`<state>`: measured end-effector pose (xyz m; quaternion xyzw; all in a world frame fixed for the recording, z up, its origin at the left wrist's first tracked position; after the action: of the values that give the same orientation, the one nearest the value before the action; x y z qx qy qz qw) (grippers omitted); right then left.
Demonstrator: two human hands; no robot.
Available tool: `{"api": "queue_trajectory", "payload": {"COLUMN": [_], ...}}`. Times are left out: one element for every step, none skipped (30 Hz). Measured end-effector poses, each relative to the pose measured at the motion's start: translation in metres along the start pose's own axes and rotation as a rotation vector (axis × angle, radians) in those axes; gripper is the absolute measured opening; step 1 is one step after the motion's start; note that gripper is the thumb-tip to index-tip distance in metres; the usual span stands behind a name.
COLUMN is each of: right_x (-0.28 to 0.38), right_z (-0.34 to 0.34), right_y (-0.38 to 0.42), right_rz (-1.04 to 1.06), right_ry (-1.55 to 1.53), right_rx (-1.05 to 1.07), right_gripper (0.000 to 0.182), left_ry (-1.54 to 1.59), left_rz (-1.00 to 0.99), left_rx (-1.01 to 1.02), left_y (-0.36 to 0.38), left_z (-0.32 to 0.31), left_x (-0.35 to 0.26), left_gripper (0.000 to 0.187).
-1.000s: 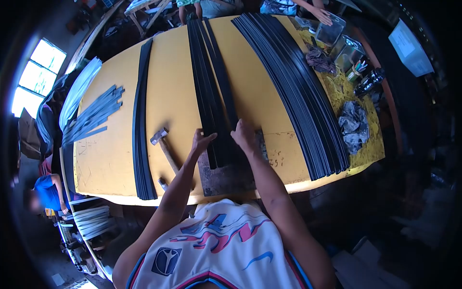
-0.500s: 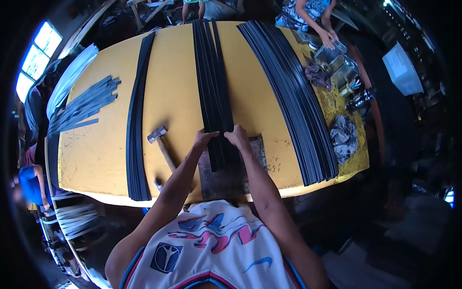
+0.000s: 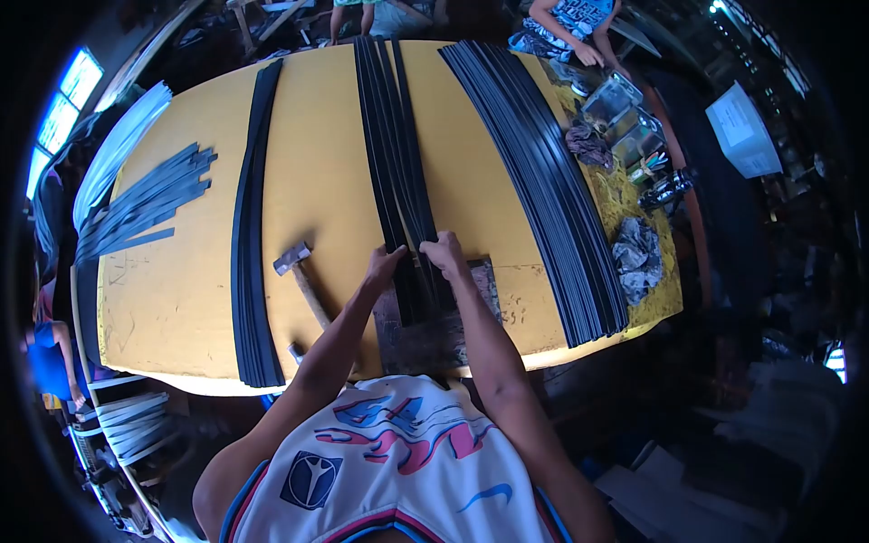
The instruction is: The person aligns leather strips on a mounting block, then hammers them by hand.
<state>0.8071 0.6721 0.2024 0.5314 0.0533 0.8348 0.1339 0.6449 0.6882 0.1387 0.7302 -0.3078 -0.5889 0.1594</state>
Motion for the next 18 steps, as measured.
{"api": "queue_trajectory", "payload": {"right_x": [0.010, 0.022, -0.016, -0.023, -0.024, -0.017, -0.011, -0.004, 0.001, 0.005, 0.012, 0.018, 0.022, 0.021, 0.018, 0.021, 0.025, 0.031], "right_z": [0.000, -0.002, -0.014, -0.022, -0.025, -0.026, -0.025, -0.023, -0.019, -0.019, -0.015, -0.019, -0.021, -0.022, -0.026, -0.027, -0.026, -0.025], "right_y": [0.005, 0.014, -0.001, -0.001, 0.001, 0.004, 0.006, 0.008, 0.011, 0.009, 0.009, 0.006, 0.003, 0.002, 0.004, 0.006, 0.007, 0.008], "right_rz": [-0.051, -0.044, 0.011, 0.004, 0.002, 0.006, 0.005, 0.013, 0.017, -0.007, -0.014, -0.012, -0.014, -0.028, -0.044, -0.034, -0.023, 0.011], "right_ry": [-0.077, -0.045, 0.147, 0.093, 0.041, 0.023, 0.025, 0.117, 0.209, 0.167, 0.161, 0.201, 0.238, 0.238, 0.233, 0.266, 0.300, 0.306], "right_rx": [0.010, 0.011, -0.100, -0.122, -0.142, -0.138, -0.153, -0.158, -0.164, -0.053, -0.089, -0.016, 0.045, 0.027, 0.009, -0.015, -0.031, -0.023], "right_gripper": [0.031, 0.028, 0.030, 0.032, 0.034, 0.040, 0.040, 0.042, 0.043, 0.046, 0.046, 0.050, 0.055, 0.054, 0.054, 0.055, 0.056, 0.058], "left_ry": [-0.002, -0.042, -0.083, -0.088, 0.003, 0.093, 0.088, 0.138, 0.185, 0.226, 0.204, 0.243, 0.274, 0.296, 0.314, 0.339, 0.298, 0.378], "left_rz": [-0.001, 0.001, 0.000, -0.005, -0.033, -0.054, -0.055, 0.003, 0.066, 0.127, 0.127, 0.129, 0.134, 0.174, 0.221, 0.181, 0.190, 0.195], "left_rx": [0.009, -0.033, -0.074, -0.062, -0.029, 0.002, 0.017, 0.041, 0.066, 0.094, 0.123, 0.139, 0.165, 0.214, 0.259, 0.309, 0.354, 0.490], "left_y": [-0.002, -0.004, -0.006, -0.011, -0.017, -0.016, -0.017, -0.019, -0.017, -0.016, -0.013, -0.012, -0.011, -0.011, -0.009, -0.014, -0.018, -0.019], "left_z": [-0.003, -0.003, -0.004, -0.008, -0.013, -0.016, -0.017, -0.018, -0.018, -0.018, -0.018, -0.020, -0.025, -0.031, -0.035, -0.040, -0.042, -0.044], "left_x": [0.000, 0.000, 0.000, 0.003, 0.009, 0.010, 0.011, 0.014, 0.018, 0.020, 0.017, 0.014, 0.010, 0.008, 0.007, 0.007, 0.008, 0.005], "left_gripper": [0.025, 0.027, 0.029, 0.029, 0.031, 0.033, 0.033, 0.035, 0.037, 0.040, 0.040, 0.043, 0.045, 0.048, 0.050, 0.051, 0.051, 0.051]}}
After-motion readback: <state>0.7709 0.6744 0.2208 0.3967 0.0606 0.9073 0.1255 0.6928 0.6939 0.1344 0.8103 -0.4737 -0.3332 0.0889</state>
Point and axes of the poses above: each hand's wrist, its own y-axis away from the middle knuckle, its own z-axis out of the back of the hand, x = y × z, the point moved 6 cm from there along -y, towards the middle knuckle, and after that the axes turned 11 degrees about z, right-handed, at the moved point
